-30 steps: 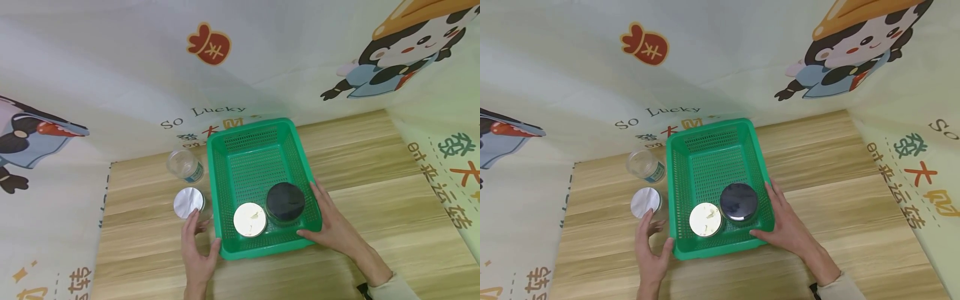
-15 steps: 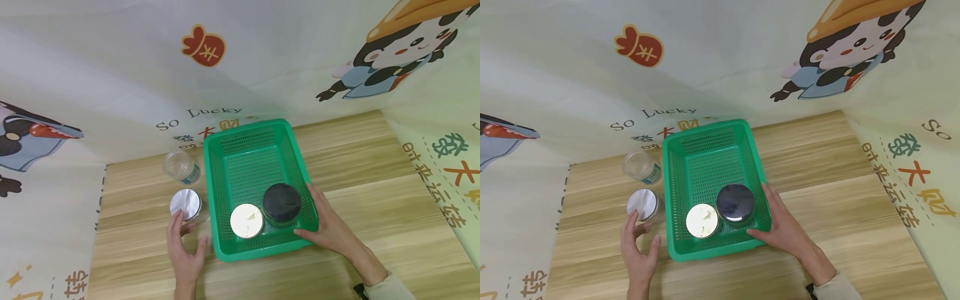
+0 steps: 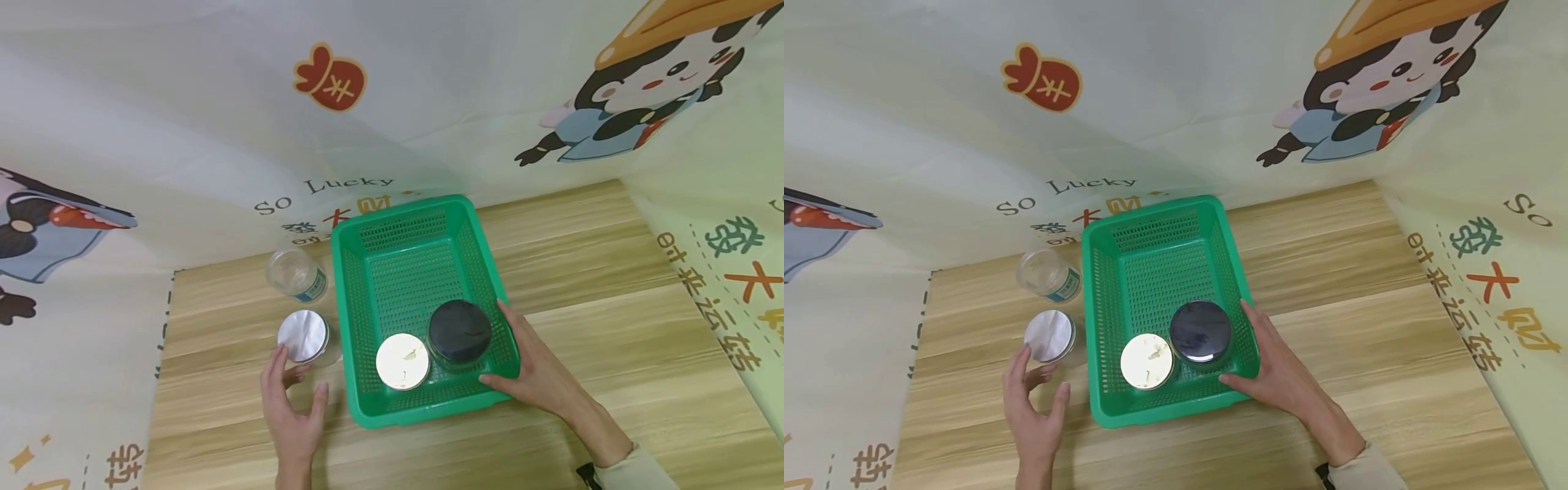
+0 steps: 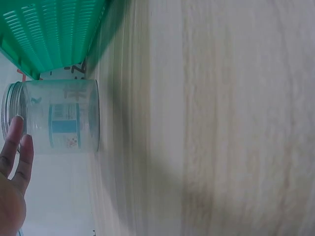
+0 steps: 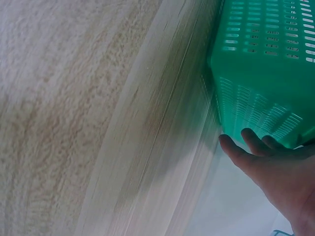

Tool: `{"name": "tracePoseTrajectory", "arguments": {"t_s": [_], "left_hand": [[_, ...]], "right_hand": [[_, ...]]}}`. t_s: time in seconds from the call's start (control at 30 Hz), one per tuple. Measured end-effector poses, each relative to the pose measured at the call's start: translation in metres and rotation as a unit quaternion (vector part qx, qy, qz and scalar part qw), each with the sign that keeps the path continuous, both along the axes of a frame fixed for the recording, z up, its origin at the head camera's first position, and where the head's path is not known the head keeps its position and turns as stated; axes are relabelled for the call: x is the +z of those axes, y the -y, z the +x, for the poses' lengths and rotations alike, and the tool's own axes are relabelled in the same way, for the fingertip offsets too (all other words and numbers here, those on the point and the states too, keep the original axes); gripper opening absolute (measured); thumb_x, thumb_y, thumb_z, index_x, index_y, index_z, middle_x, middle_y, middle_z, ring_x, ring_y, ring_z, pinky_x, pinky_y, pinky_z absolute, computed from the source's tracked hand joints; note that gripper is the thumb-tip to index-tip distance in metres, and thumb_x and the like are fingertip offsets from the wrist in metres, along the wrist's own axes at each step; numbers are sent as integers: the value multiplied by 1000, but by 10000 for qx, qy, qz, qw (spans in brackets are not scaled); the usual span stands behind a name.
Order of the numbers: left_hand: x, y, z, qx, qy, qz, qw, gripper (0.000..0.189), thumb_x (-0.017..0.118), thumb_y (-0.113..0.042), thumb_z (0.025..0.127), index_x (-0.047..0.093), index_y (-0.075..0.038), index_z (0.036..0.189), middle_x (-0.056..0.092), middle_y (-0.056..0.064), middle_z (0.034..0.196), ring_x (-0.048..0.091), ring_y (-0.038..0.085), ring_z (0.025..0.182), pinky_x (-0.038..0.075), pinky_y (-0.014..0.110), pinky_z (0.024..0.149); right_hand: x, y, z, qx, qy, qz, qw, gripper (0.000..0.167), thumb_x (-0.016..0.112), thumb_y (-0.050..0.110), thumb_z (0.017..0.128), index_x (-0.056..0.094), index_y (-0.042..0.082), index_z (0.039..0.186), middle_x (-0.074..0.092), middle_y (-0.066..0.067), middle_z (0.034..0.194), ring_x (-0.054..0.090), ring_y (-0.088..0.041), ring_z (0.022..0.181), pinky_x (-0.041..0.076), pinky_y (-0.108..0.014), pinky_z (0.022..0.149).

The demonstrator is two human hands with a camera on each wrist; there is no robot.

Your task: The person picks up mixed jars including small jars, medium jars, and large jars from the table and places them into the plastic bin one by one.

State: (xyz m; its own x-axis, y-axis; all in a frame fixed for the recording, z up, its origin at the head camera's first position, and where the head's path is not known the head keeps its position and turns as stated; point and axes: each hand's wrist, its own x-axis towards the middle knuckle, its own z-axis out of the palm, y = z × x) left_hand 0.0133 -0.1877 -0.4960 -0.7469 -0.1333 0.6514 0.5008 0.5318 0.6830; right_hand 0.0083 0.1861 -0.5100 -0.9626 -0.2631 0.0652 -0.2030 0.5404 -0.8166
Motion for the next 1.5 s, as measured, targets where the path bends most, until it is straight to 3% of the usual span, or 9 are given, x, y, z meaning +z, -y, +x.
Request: {"name": "tracePoseTrajectory", "arguments": {"t_s": [0.23,0.4,0.47,0.67,1.1,1.5], "left_hand": [[-4,4,-2,128,27,-87,9999,69,70,-5,73,47,17,134,47,38,132,60,28,81,49,23,78],[-26,16,-5,216,73,-74,9997,70,73,-8,75,47,15,136,47,32,136,60,24,81,47,21,76],[-28,17,-6,228,86,-45,9997,70,73,-7,74,47,15,136,47,32,136,60,23,80,47,21,74],[-6,8,-5,256,282,-1,9993,71,71,7,69,47,17,135,46,37,134,58,34,85,49,23,72],[-8,9,-10,484,528,-59,9974,70,71,9,69,47,16,135,48,38,131,49,45,104,42,26,86],[-9,13,-15,413,705,87,9966,68,71,11,70,48,13,134,49,33,135,51,24,118,44,26,88]], "right_hand": [[1,-1,1,-28,156,-105,9998,118,87,33,77,5,21,161,18,-19,163,21,-47,145,28,-68,107],[3,0,2,-83,294,-169,9994,119,87,33,76,4,26,161,17,-17,163,21,-44,146,28,-66,108],[4,0,2,-101,371,-203,9991,119,87,34,76,4,28,161,17,-15,164,21,-42,146,28,-66,109],[4,0,1,-115,438,-256,9986,118,87,34,77,4,29,160,16,-15,164,20,-42,147,27,-66,109],[2,0,1,-152,256,-200,9994,116,87,31,77,6,26,161,19,-14,163,21,-41,147,28,-66,109],[-2,1,0,-121,75,-167,9998,114,86,31,78,8,22,161,22,-15,162,24,-42,145,30,-66,108]]}}
